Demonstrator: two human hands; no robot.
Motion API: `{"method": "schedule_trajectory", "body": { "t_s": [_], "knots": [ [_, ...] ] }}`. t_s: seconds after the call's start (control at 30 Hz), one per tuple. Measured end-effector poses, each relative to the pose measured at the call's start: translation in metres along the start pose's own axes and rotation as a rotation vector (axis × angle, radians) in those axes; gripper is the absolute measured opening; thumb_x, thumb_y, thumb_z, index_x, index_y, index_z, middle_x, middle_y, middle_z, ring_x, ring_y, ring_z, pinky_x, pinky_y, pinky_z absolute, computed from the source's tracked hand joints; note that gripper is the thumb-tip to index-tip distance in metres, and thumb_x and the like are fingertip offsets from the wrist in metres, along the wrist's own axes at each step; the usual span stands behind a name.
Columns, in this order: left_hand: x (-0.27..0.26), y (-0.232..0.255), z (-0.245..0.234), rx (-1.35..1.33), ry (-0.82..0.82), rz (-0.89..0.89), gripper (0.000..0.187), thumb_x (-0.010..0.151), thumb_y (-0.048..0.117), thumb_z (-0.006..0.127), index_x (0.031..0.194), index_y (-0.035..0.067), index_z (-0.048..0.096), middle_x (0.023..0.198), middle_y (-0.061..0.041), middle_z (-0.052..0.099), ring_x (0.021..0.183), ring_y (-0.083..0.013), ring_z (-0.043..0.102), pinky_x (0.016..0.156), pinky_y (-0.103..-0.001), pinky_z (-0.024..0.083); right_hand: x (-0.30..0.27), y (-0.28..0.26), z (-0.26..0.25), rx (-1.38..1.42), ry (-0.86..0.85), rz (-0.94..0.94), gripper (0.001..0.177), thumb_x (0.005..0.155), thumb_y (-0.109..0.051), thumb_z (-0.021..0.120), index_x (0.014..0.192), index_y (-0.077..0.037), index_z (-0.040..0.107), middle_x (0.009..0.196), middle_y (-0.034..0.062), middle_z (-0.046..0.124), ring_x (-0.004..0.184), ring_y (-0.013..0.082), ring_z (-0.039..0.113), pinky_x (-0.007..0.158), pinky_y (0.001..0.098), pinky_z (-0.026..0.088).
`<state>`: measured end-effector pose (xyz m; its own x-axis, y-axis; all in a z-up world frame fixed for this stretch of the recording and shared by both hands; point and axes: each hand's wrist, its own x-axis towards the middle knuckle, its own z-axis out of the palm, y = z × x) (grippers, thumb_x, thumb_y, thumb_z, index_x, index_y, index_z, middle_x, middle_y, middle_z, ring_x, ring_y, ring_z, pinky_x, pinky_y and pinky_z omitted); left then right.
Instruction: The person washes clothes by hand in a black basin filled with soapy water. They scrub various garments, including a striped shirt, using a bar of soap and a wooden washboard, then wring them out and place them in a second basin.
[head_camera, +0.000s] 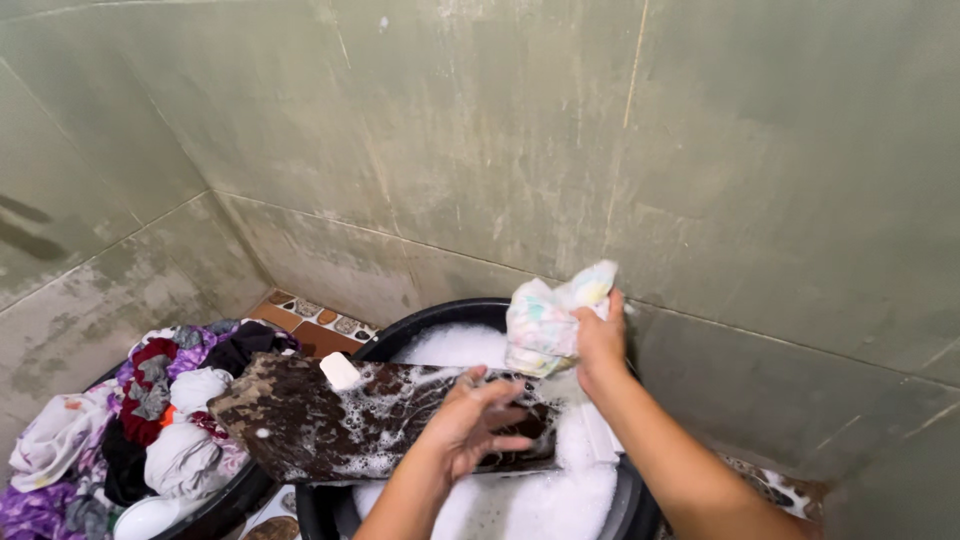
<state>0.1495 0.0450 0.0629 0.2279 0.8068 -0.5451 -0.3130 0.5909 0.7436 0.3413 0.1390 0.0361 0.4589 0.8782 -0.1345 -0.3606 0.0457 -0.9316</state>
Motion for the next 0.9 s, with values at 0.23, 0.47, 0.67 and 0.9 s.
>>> {"method": "schedule_trajectory", "body": {
  "t_s": [0.23, 0.47, 0.67, 0.9],
  "knots": [
    [0.012, 0.025, 0.029, -0.350, -0.229, 0.080, 0.080, 0.077, 0.068, 0.068, 0.137, 0.015, 0.058, 0.132, -0.016, 0.067, 0.110, -0.0405, 0.066, 0.084, -0.069, 0.053, -0.044, 0.023, 0.014, -0.278, -0.394, -0.870, 0.059, 0.080, 0.005, 0.050, 0.139, 0.006, 0.052, 0.132, 0.0193, 0.059, 0.120, 0.0268, 0.059, 0.104, 0.0339, 0.048],
    [0.036, 0.020, 0.015, -0.591, -0.177, 0.201, 0.049, 0.093, 0.045, 0.064, 0.127, 0.011, 0.068, 0.119, -0.010, 0.073, 0.106, -0.0291, 0.069, 0.095, -0.054, 0.052, -0.067, 0.008, 0.029, -0.123, -0.525, -0.385, 0.023, 0.093, -0.008, 0.059, 0.103, 0.007, 0.072, 0.092, 0.0103, 0.073, 0.082, 0.0158, 0.066, 0.074, 0.0315, 0.055],
    [0.047, 0.007, 0.017, -0.695, -0.083, 0.332, 0.041, 0.097, 0.031, 0.053, 0.125, 0.004, 0.066, 0.120, -0.012, 0.074, 0.110, -0.0272, 0.071, 0.098, -0.044, 0.056, -0.055, 0.003, 0.033, 0.231, -0.307, 0.077, 0.032, 0.097, -0.020, 0.052, 0.108, 0.003, 0.070, 0.099, 0.0098, 0.073, 0.087, 0.0210, 0.071, 0.076, 0.0348, 0.057],
    [0.055, 0.005, 0.015, -0.679, -0.169, 0.341, 0.040, 0.096, 0.028, 0.050, 0.122, 0.002, 0.066, 0.116, -0.014, 0.074, 0.104, -0.0301, 0.072, 0.095, -0.044, 0.056, -0.047, -0.010, 0.023, 0.250, -0.339, 0.356, 0.035, 0.098, -0.024, 0.045, 0.110, 0.001, 0.068, 0.103, 0.0160, 0.074, 0.093, 0.0314, 0.073, 0.082, 0.0465, 0.060]
  ]
}}
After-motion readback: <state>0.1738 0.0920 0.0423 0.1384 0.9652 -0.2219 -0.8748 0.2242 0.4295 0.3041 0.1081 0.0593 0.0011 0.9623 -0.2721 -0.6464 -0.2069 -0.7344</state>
